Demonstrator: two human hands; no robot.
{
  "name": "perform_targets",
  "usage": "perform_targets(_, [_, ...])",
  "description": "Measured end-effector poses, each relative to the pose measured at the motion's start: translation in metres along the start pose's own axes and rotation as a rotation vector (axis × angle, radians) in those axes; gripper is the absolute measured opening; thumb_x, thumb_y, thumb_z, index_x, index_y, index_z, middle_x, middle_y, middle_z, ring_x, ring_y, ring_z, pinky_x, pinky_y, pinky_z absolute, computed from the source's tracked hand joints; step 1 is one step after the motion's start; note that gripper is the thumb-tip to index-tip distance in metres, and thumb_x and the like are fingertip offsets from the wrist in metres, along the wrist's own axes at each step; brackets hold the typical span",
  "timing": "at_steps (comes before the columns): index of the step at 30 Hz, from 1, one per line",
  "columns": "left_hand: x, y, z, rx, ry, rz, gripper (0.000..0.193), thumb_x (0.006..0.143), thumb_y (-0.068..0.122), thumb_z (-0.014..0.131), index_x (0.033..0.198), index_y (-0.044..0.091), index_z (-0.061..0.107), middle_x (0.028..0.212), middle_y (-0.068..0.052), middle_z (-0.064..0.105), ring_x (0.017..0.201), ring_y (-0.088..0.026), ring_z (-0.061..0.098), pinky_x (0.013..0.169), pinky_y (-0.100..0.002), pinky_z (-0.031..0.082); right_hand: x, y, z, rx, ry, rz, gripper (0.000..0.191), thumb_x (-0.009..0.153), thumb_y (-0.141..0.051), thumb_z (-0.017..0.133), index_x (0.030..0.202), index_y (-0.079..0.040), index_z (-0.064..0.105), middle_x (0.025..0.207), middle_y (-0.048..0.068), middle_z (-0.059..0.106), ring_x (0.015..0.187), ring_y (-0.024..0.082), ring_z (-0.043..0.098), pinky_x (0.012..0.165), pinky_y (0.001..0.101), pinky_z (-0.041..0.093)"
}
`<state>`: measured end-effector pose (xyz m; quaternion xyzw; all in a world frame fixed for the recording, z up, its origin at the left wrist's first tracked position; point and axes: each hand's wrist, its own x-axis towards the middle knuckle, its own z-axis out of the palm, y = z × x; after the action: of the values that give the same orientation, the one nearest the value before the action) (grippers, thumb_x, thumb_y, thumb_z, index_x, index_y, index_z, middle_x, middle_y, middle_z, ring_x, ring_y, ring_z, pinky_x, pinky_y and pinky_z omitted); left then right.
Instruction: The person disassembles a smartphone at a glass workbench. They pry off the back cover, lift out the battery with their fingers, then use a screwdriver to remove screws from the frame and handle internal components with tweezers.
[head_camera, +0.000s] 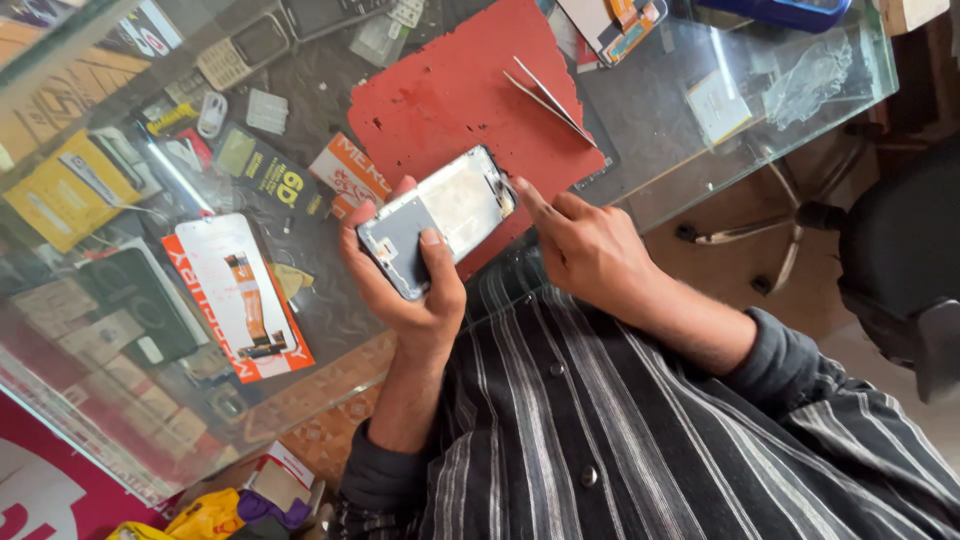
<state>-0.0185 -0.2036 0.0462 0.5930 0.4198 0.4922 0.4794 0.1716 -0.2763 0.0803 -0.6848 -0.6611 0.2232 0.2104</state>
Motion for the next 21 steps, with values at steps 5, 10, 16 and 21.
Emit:
perform_targets(5, [0.005,-0.002,0.0,-0.011,0.001,0.001,0.054,0.103,-0.001,0.058,0.147,-0.006,0.029,0.144,-0.032,0.054,0.131,-0.034,0.061,0.113,-0.041,0.051,0.013,0.004,0.001,-0.032,0.011,-0.012,0.065,0.085,-0.002,0.062,0.149,-0.004,0.054,0.074,0.011,0.056,0.057,0.033,0.059,0.051,0.0462,0.048])
perform_targets(10, [0.009,-0.001,-0.005,-0.026,0.005,-0.027,0.055,0.102,-0.001,0.058,0.149,-0.006,0.03,0.138,-0.031,0.055,0.131,-0.034,0.061,0.114,-0.04,0.051,0.032,0.014,0.004,-0.035,0.041,-0.081,0.058,0.091,-0.003,0.063,0.148,-0.005,0.055,0.08,0.011,0.057,0.059,0.033,0.058,0.05,0.0446,0.046])
perform_targets(16, [0.014,-0.003,-0.006,-0.043,0.01,-0.004,0.055,0.102,-0.002,0.059,0.15,-0.005,0.032,0.14,-0.024,0.053,0.13,-0.033,0.063,0.111,-0.039,0.053,0.02,0.017,0.005,-0.07,0.015,-0.06,0.06,0.086,-0.004,0.063,0.146,-0.003,0.058,0.075,0.009,0.057,0.058,0.032,0.06,0.05,0.0453,0.047])
perform_targets(21, [0.036,-0.007,-0.015,-0.131,-0.003,-0.077,0.055,0.097,-0.006,0.06,0.148,-0.005,0.037,0.137,-0.014,0.051,0.125,-0.033,0.069,0.106,-0.039,0.056,0.042,0.031,0.01,-0.108,0.073,-0.186,0.051,0.094,-0.009,0.068,0.145,-0.006,0.058,0.076,0.008,0.057,0.057,0.029,0.058,0.049,0.0433,0.046])
